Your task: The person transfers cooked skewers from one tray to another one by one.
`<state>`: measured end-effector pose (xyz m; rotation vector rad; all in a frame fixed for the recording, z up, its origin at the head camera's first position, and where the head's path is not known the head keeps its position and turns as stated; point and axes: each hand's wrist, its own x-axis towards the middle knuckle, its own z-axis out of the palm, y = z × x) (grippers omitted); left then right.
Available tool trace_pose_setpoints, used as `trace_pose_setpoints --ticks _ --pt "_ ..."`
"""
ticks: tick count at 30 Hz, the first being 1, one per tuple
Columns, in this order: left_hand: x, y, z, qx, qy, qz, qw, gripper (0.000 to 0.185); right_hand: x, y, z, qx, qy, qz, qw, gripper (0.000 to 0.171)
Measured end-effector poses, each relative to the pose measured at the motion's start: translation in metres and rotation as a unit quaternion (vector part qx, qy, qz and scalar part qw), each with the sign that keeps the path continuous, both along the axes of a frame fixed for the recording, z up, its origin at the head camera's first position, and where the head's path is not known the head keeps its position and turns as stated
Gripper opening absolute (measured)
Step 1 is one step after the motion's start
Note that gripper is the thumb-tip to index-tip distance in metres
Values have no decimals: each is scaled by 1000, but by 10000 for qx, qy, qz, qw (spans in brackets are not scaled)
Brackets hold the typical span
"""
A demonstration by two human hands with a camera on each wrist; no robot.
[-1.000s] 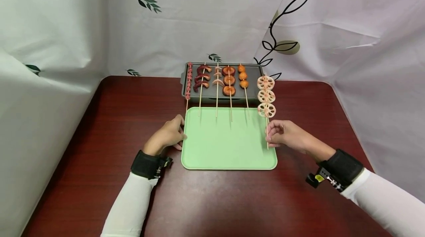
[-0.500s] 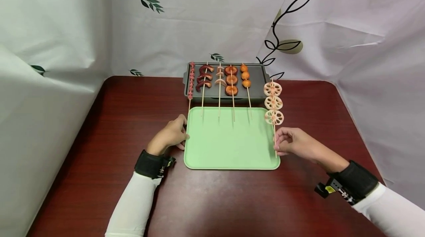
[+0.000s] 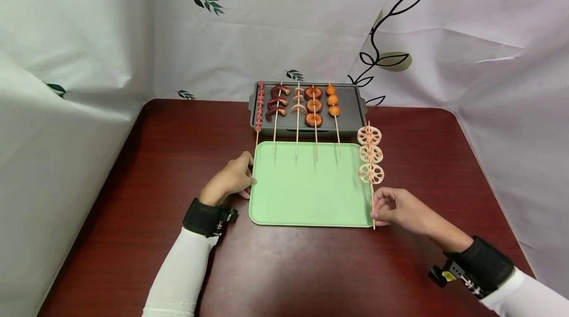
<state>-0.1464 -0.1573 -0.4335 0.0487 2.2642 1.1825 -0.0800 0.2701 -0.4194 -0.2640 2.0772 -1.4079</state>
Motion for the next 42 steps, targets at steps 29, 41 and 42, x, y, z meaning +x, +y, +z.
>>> trace_pose_setpoints --ticks 29,41,42 --pt "-3 2 -2 -26 -16 -8 10000 40 22 -3 -20 256 -521 -271 9979 22" --pt "-2 0 -4 48 -29 20 10000 40 21 -8 -18 682 -372 -171 9968 22" --pt "-2 0 -4 57 -37 21 10000 40 21 -9 -17 740 -346 -178 9965 22"
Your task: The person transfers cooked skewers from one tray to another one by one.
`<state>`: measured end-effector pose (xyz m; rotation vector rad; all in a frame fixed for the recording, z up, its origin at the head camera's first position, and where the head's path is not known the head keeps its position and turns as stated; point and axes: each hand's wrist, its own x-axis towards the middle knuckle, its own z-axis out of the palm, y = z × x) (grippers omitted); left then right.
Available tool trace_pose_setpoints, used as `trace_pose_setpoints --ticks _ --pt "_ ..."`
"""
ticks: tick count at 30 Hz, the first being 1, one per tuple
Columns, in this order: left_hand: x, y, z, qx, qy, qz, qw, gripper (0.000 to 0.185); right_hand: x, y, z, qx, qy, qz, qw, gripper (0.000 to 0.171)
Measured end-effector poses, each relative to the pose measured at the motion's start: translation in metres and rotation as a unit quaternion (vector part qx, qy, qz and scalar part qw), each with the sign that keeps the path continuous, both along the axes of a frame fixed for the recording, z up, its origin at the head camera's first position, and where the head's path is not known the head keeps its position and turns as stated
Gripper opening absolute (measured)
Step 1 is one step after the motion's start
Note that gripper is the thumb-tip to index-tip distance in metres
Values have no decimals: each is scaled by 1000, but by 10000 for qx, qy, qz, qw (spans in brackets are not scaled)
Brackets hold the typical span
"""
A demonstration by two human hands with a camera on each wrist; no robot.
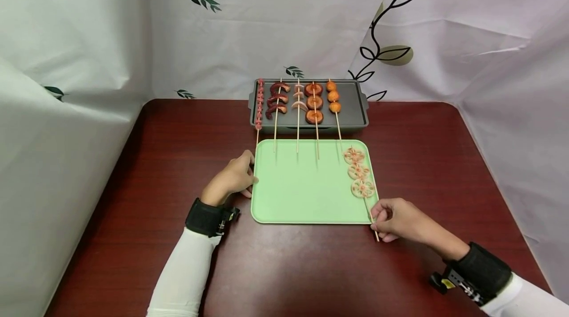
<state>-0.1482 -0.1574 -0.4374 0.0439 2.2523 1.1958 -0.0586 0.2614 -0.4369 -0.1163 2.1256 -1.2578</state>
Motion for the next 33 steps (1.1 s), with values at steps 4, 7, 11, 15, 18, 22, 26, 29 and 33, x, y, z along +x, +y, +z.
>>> trace_pose_setpoints --ticks 4,7,11,15,18,22,26,29,33 --pt "0 1 0 -11 1 10 10000 41 0 -1 0 322 218 84 9992 22" --pt "-1 1 1 -30 -1 29 10000 41 -1 -2 1 593 436 204 9971 21" --pt "-1 1 1 -39 -15 29 10000 42 -1 -3 4 786 595 316 9946 21" --pt "0 1 2 -36 -2 20 10000 42 -3 -3 9 912 756 345 9924 22" --pt "0 1 2 -17 18 15 10000 41 -8 -1 15 1074 1061 356 9879 22" --pt "0 1 3 -20 28 24 10000 41 -19 -1 24 1418 1804 456 9723 19" --pt "0 1 3 -54 18 41 10000 41 -33 -5 34 1434 2334 443 9607 20" --pt "0 1 3 -54 14 28 10000 41 -43 -8 39 1259 2399 346 9620 25" --pt "0 2 4 -47 7 17 10000 41 -59 -11 41 934 2335 180 9677 31"
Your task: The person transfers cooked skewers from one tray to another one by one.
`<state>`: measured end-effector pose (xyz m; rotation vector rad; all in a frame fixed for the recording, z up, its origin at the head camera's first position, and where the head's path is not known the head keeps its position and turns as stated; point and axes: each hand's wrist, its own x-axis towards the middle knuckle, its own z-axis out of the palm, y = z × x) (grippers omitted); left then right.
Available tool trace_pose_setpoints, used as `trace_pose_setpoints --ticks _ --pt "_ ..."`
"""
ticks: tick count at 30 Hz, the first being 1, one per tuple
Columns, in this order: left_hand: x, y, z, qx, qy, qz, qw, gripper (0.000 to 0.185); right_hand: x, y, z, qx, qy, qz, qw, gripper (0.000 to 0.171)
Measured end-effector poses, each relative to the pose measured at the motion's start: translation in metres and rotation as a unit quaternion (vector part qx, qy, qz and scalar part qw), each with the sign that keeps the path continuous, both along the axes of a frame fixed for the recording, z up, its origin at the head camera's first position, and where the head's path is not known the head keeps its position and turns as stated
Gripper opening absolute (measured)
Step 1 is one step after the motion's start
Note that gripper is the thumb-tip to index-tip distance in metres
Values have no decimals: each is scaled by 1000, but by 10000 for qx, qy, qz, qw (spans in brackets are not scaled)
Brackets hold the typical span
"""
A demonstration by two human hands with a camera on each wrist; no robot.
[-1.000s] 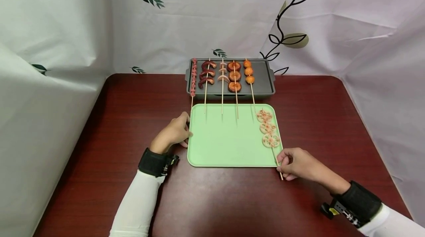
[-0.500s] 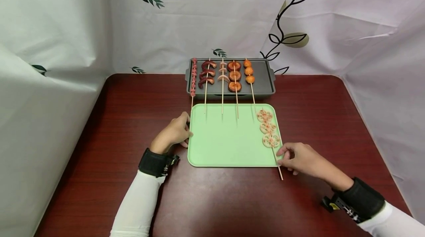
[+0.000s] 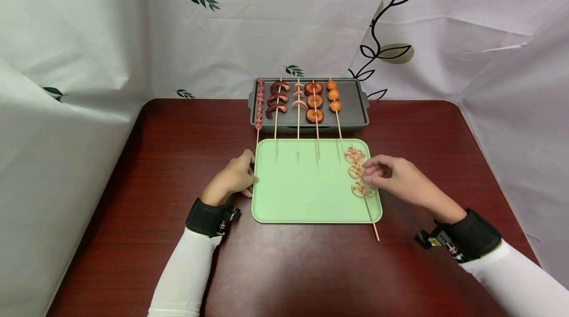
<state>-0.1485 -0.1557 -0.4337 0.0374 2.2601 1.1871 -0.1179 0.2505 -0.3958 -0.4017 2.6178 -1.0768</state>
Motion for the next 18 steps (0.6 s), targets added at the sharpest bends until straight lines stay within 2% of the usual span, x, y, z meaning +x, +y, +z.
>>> trace_pose_setpoints --ticks 4,7,11,18 --pt "0 0 -1 7 8 23 10000 41 -16 -1 -1 -378 -228 -127 9989 38" --pt "0 1 -2 9 5 20 10000 40 -24 -1 -2 -672 -640 -298 9952 47" --pt "0 1 -3 0 -9 5 10000 41 -34 -2 -3 -1071 -1249 -583 9846 60" --pt "1 0 -2 1 62 23 10000 40 -51 -10 -9 -1679 -1686 -877 9673 64"
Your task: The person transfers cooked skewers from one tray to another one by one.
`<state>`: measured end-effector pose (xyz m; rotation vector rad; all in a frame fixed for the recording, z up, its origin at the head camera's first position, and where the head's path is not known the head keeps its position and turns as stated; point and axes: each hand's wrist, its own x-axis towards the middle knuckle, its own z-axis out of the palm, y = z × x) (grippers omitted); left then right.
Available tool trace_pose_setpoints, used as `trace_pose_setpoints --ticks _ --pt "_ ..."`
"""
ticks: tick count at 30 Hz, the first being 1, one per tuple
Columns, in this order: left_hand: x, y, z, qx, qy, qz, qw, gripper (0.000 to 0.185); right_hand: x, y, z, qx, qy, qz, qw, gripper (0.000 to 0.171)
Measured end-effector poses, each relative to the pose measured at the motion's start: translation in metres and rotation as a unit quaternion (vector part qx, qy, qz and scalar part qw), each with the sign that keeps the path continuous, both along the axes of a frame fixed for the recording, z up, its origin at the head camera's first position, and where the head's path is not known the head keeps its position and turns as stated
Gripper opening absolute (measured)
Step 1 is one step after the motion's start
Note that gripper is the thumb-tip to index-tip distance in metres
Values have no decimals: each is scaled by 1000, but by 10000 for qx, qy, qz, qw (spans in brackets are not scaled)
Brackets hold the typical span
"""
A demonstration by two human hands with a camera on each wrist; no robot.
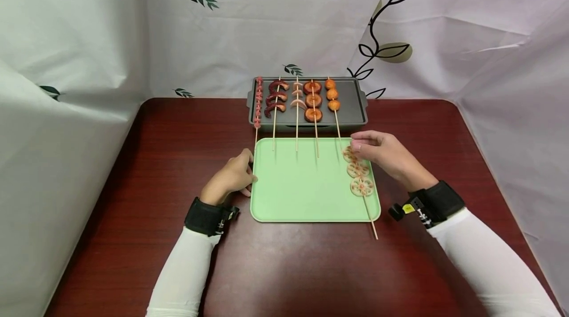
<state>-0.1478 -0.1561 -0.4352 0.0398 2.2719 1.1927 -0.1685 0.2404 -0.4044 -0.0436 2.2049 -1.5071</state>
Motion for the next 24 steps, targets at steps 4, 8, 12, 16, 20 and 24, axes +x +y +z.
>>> trace_pose_setpoints --ticks 4,8,12,16,20,24 --pt "0 0 0 -6 16 -17 10000 40 -10 -5 -6 -664 -290 -270 9970 63" --pt "-1 1 -1 -77 32 -39 10000 40 -19 -9 -13 -1126 -518 -488 9911 59" --pt "-1 2 0 -176 50 -20 9998 39 -24 -12 -16 -1291 -556 -507 9888 55" --pt "-2 3 -1 -150 45 -32 9999 38 -28 -15 -19 -1385 -555 -563 9872 52" --pt "-2 3 -2 -63 6 -54 10000 41 -30 -19 -21 -1434 -599 -650 9857 47" --pt "-2 3 0 -117 -30 -49 9999 43 -32 -23 -21 -1430 -595 -671 9857 46"
